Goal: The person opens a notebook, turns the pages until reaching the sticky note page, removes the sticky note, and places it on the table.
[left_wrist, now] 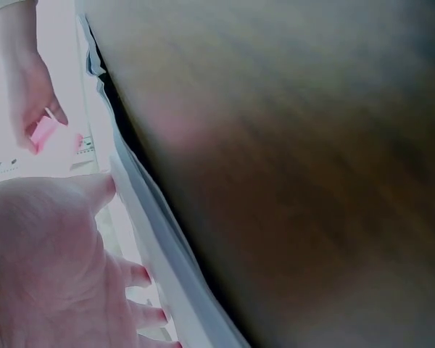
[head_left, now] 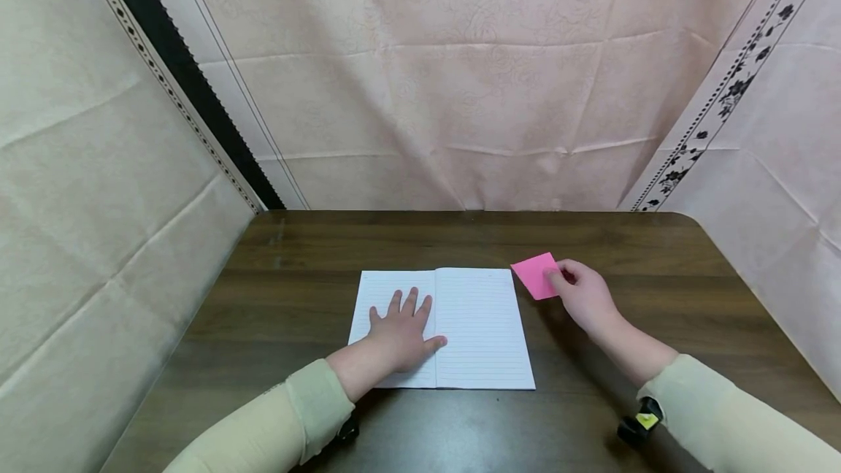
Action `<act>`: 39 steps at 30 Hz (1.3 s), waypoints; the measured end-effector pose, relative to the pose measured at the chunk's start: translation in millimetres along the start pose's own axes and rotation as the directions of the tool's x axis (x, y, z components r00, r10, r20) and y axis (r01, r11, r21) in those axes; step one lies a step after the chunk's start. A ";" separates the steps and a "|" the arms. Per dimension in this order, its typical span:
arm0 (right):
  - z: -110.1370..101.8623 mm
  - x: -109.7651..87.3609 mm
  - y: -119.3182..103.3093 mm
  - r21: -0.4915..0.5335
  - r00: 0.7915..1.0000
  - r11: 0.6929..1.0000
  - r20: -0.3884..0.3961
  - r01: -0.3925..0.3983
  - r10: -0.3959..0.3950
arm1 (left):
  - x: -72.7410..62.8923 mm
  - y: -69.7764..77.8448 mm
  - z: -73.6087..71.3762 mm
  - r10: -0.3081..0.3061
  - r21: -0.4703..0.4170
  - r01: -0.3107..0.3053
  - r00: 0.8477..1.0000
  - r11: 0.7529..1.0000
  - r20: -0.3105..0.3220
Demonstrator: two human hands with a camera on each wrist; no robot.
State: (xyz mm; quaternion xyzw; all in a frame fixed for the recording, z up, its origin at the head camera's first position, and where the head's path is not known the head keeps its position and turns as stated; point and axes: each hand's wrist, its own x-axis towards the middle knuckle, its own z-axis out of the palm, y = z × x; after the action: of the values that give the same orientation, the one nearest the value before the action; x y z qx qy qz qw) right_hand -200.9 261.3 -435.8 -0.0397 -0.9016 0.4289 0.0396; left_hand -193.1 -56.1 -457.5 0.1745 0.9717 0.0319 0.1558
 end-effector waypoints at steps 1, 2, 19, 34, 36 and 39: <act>-3.7 -0.9 1.9 -0.050 0.999 0.998 -0.014 0.044 -0.045 | 1.4 -0.6 1.7 0.001 0.002 -0.001 1.000 1.000 -0.001; -7.3 -1.8 3.5 -0.105 0.995 0.990 -0.027 0.092 -0.095 | 2.3 -1.1 3.2 0.000 0.005 0.000 1.000 1.000 -0.001; -27.9 -1.5 33.7 -0.575 0.789 0.621 0.073 0.533 -0.610 | -1.6 0.4 -1.5 -0.004 0.002 0.004 1.000 1.000 0.008; -28.4 -9.5 53.3 -0.561 0.740 0.534 0.237 0.633 -0.629 | -6.3 2.6 -4.7 0.002 -0.002 -0.002 1.000 1.000 -0.012; -28.4 -10.9 56.0 -0.557 0.745 0.532 0.267 0.637 -0.612 | -5.9 2.2 -4.4 0.002 0.001 -0.002 1.000 1.000 -0.012; -27.3 -12.6 58.9 -0.552 0.762 0.543 0.316 0.632 -0.566 | -5.5 1.6 -4.1 0.001 0.000 -0.001 1.000 1.000 -0.012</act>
State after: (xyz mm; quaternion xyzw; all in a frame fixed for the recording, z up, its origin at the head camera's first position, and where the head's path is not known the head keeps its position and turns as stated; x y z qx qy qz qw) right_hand -183.2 318.0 -464.8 0.2813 -0.9496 0.0634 0.1231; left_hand -188.9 -56.6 -451.9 0.1747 0.9726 0.0327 0.1501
